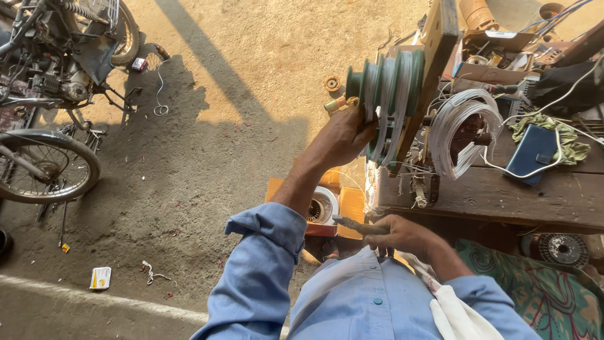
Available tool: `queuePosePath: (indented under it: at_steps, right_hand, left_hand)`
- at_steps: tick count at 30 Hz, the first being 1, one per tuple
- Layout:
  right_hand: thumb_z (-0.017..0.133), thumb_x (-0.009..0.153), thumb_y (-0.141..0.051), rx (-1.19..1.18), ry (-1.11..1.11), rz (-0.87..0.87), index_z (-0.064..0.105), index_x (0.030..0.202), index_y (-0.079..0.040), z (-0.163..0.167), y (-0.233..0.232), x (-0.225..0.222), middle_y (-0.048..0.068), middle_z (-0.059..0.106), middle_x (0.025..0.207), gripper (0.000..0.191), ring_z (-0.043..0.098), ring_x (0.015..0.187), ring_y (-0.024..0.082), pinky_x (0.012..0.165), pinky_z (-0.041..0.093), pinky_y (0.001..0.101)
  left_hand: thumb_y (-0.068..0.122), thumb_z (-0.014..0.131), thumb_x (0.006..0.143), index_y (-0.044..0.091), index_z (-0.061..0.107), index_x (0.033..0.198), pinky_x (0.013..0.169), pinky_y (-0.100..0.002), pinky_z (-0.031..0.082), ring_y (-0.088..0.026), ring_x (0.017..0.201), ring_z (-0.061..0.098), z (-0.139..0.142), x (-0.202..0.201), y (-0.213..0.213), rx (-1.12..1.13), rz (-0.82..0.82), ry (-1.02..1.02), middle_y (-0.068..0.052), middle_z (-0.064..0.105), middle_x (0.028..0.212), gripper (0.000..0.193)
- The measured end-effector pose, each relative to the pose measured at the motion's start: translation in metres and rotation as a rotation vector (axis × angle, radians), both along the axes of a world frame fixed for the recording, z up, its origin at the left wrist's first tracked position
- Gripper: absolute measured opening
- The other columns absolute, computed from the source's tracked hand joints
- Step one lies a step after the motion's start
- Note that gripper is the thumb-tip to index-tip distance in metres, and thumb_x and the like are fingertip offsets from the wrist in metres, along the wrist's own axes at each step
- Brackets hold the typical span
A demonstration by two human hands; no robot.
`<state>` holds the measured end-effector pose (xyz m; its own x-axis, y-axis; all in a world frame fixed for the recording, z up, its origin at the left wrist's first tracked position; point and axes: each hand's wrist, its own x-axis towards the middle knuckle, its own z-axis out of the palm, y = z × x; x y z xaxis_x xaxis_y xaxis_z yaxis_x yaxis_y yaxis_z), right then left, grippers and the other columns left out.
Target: The person stands at a workbench and winds white wire onto a reel mounted on a green cone-shaped winder, turning the reel by hand while guiding and tensioning the wire. Near the end they lift the wound reel off the winder and set it on the bench.
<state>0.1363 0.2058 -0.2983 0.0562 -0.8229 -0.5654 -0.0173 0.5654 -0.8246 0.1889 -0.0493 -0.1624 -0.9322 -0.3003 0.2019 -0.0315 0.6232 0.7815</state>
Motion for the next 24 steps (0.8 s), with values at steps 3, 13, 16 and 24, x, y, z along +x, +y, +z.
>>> queuePosePath:
  at_steps: [3, 13, 16, 24]
  right_hand:
    - [0.082, 0.084, -0.035, 0.047, 0.334, 0.006, 0.073, 0.081, -0.004, -0.023, 0.035, -0.005, 0.002, 0.062, 0.067, 0.032, 0.056, 0.064, 0.014, 0.057, 0.044, 0.0330]
    - [0.077, 0.090, -0.043, 0.461, 0.612, -0.650, 0.080, 0.104, -0.006, -0.076, 0.138, -0.104, 0.015, 0.078, 0.087, 0.040, 0.072, 0.082, 0.027, 0.077, 0.055, 0.0410]
    - [0.073, 0.094, -0.049, 0.451, 0.871, -0.612, 0.080, 0.107, -0.007, -0.072, 0.111, -0.130, 0.016, 0.077, 0.093, 0.044, 0.072, 0.092, 0.032, 0.084, 0.056, 0.0473]
    - [0.074, 0.090, -0.043, 0.069, 1.091, -0.514, 0.079, 0.102, -0.013, -0.004, 0.072, -0.067, 0.012, 0.076, 0.105, 0.033, 0.073, 0.093, 0.028, 0.083, 0.059, 0.0442]
  left_hand:
    - [0.021, 0.058, 0.103, 0.003, 0.059, 0.104, 0.072, -0.047, 0.054, -0.033, 0.080, 0.069, 0.006, 0.003, 0.001, -0.007, -0.008, 0.011, -0.017, 0.068, 0.089, 0.019]
    - [0.023, 0.056, 0.105, 0.005, 0.062, 0.115, 0.073, -0.043, 0.057, -0.027, 0.084, 0.073, 0.011, 0.009, -0.001, 0.088, 0.012, -0.060, -0.014, 0.074, 0.094, 0.022]
    - [0.024, 0.057, 0.105, 0.005, 0.062, 0.117, 0.076, -0.042, 0.059, -0.025, 0.088, 0.074, 0.011, 0.010, -0.002, 0.094, -0.002, -0.026, -0.013, 0.075, 0.098, 0.023]
    - [0.026, 0.060, 0.102, 0.005, 0.062, 0.118, 0.075, -0.042, 0.056, -0.025, 0.086, 0.072, 0.016, 0.012, -0.003, 0.080, 0.022, -0.058, -0.012, 0.076, 0.097, 0.026]
